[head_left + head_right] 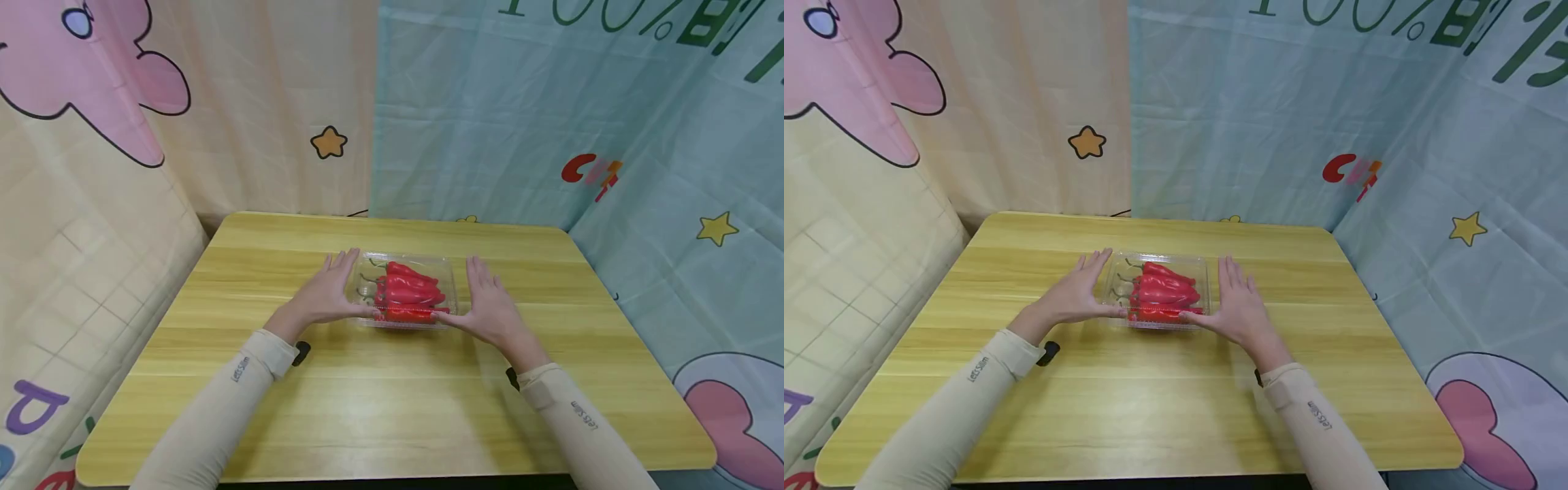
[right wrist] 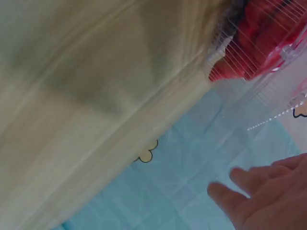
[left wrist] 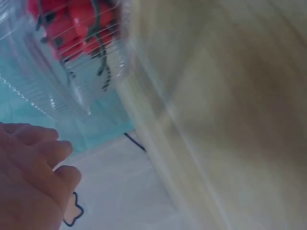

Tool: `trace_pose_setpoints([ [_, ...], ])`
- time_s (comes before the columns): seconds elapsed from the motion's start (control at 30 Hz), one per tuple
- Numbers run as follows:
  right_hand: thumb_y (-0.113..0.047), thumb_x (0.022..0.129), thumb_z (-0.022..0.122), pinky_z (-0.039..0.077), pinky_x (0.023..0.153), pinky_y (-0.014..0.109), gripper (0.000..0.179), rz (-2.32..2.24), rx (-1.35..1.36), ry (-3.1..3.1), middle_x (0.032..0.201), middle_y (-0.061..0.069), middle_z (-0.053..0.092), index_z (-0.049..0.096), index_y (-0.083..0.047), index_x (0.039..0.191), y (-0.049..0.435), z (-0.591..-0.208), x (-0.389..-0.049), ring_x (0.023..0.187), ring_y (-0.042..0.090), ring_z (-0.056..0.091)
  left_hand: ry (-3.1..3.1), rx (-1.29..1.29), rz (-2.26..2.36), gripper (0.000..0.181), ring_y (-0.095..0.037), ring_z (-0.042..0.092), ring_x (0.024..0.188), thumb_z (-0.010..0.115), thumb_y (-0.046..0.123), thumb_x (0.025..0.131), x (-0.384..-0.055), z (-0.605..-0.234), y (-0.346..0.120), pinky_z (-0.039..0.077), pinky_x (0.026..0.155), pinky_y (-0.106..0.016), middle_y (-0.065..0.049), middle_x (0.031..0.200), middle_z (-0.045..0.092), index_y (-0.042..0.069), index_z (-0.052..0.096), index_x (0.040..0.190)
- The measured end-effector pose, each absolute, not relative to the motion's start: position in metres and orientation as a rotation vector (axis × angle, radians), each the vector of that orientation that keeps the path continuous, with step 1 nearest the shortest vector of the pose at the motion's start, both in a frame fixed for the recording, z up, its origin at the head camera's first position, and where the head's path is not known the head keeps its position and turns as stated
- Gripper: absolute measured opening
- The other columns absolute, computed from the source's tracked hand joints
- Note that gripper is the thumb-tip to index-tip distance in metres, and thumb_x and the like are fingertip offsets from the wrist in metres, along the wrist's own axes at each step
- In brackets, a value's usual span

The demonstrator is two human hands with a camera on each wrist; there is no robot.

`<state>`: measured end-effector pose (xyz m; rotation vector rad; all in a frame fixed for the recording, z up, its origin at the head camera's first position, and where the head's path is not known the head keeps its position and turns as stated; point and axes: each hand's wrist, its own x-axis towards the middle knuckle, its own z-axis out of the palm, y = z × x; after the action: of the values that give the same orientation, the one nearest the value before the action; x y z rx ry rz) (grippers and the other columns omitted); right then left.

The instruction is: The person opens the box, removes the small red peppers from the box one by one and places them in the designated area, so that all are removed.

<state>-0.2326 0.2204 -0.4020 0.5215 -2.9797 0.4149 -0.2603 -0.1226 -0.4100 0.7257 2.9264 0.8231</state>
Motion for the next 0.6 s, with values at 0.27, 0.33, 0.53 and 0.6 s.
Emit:
trace_pose_setpoints([
  [0.27,-0.085,0.072,0.064,0.030,0.113,0.056,0.136,0.765,0.437,-3.084,0.167,0.017,0.008,-0.001,-0.004,0.161,0.223,-0.422,-0.228,0.148,0.040,0.022,2.752,0.600,1.083,0.139,-0.050,0.005,0.148,0.079,0.077,0.063,-0.254,-0.429,-0.121,0.007,0.117,-0.062,-0.010,0.167,0.015,0.028,-0.003,0.163],
  [0.33,-0.082,0.073,0.065,0.030,0.113,0.057,0.135,0.850,0.414,-3.100,0.166,0.018,0.012,0.000,-0.004,0.161,0.223,-0.427,-0.227,0.147,0.041,0.024,2.707,0.595,1.137,0.140,-0.048,0.006,0.149,0.083,0.072,0.063,-0.252,-0.432,-0.121,0.004,0.117,-0.061,-0.011,0.166,0.017,0.030,-0.006,0.163],
  [0.53,-0.073,0.079,0.070,0.028,0.113,0.059,0.125,1.044,0.413,-3.095,0.163,0.021,0.022,0.008,-0.001,0.161,0.223,-0.440,-0.226,0.146,0.041,0.027,2.648,0.579,1.195,0.141,-0.047,0.007,0.149,0.091,0.053,0.067,-0.247,-0.438,-0.119,0.005,0.116,-0.064,-0.016,0.165,0.019,0.030,-0.011,0.162],
  [0.6,-0.068,0.081,0.071,0.027,0.114,0.058,0.121,1.088,0.434,-3.076,0.162,0.022,0.024,0.010,0.000,0.160,0.223,-0.443,-0.228,0.146,0.041,0.027,2.658,0.593,1.186,0.138,-0.046,0.012,0.148,0.090,0.051,0.070,-0.247,-0.439,-0.119,0.006,0.117,-0.063,-0.017,0.164,0.021,0.028,-0.010,0.162],
])
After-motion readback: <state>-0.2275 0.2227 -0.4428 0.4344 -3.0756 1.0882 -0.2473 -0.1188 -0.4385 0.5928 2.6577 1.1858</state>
